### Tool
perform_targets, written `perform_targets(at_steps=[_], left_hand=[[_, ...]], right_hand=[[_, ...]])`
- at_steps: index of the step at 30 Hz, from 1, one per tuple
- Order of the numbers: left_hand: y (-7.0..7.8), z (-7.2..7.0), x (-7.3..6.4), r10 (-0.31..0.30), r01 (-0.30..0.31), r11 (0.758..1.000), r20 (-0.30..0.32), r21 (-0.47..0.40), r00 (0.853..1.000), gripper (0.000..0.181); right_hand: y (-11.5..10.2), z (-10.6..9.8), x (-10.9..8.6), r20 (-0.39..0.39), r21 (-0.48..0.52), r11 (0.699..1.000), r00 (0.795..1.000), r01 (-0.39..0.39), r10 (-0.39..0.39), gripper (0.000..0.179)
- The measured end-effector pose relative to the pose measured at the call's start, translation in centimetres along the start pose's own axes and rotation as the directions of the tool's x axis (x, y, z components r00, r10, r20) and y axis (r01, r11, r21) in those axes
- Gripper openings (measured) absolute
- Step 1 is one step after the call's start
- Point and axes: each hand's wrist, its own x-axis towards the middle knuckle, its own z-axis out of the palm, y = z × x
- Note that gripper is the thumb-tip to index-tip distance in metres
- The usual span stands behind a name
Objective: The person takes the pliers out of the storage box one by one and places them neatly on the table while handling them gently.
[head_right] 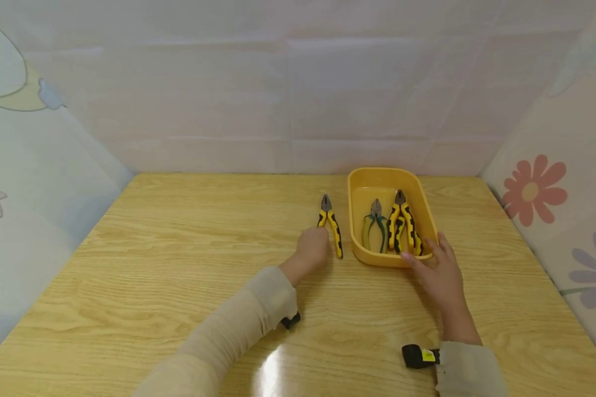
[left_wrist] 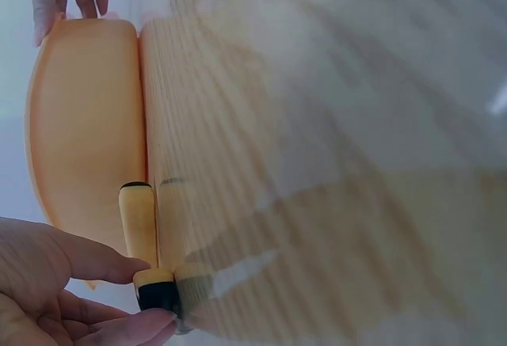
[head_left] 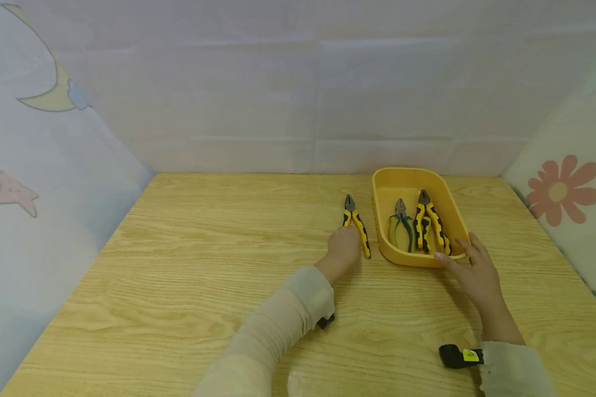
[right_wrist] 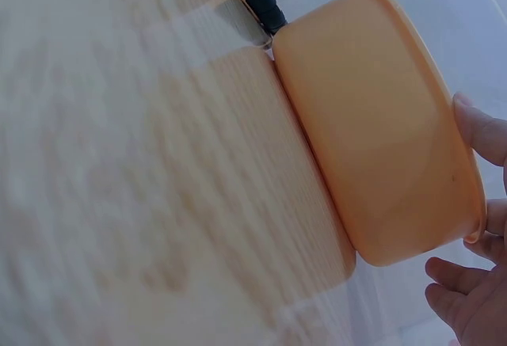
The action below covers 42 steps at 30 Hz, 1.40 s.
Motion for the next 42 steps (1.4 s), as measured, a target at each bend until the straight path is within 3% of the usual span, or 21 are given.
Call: perform_targets(at_steps=[5, 11, 16, 19, 21, 25, 32, 42], left_hand=[[-0.1, -0.1, 0.0, 0.007, -0.007, 1.000, 0.014, 0.009, 1.000, 0.014], [-0.1, -0.5, 0.2, -0.028, 0.027, 1.000, 0.045, 0.012, 0.999, 0.015], [-0.2, -0.9, 0.4, -0.055, 0.056, 0.998, 0.044, -0.032, 0.997, 0.015], [-0.3, -1.0, 0.4, -0.059, 0.061, 0.990, 0.021, -0.127, 0.998, 0.014], [-0.4, -1.2, 0.5, -0.063, 0.066, 0.969, 0.022, -0.237, 0.998, 0.013], [-0.6, -1.4, 0.6, -0.071, 0.075, 0.895, 0.026, -0.440, 0.997, 0.011], [-0.7, -1.9, 0.2, -0.045, 0.025, 0.830, -0.022, -0.557, 0.999, 0.029], [-0.1, -2.9, -0.7, -0.021, -0.025, 0.691, -0.054, -0.723, 0.998, 0.024]], right_hand=[[-0.1, 0.0, 0.1, 0.004, -0.004, 1.000, 1.000, -0.006, 0.006, 0.074], [0.0, 0.0, 0.1, 0.004, -0.008, 1.000, 1.000, 0.000, 0.000, 0.073], [0.0, -0.1, 0.1, -0.002, -0.018, 1.000, 1.000, 0.012, -0.012, 0.072], [-0.1, -0.1, 0.1, -0.004, -0.021, 1.000, 1.000, 0.019, -0.020, 0.072], [-0.1, -0.2, 0.1, -0.005, -0.021, 1.000, 1.000, 0.022, -0.022, 0.072], [-0.2, -0.1, 0.1, -0.005, -0.017, 1.000, 1.000, 0.021, -0.021, 0.072], [-0.3, -0.1, 0.0, -0.008, -0.013, 1.000, 1.000, 0.017, -0.017, 0.072], [-0.2, -0.1, -0.1, 0.004, 0.018, 1.000, 1.000, -0.013, 0.013, 0.074]])
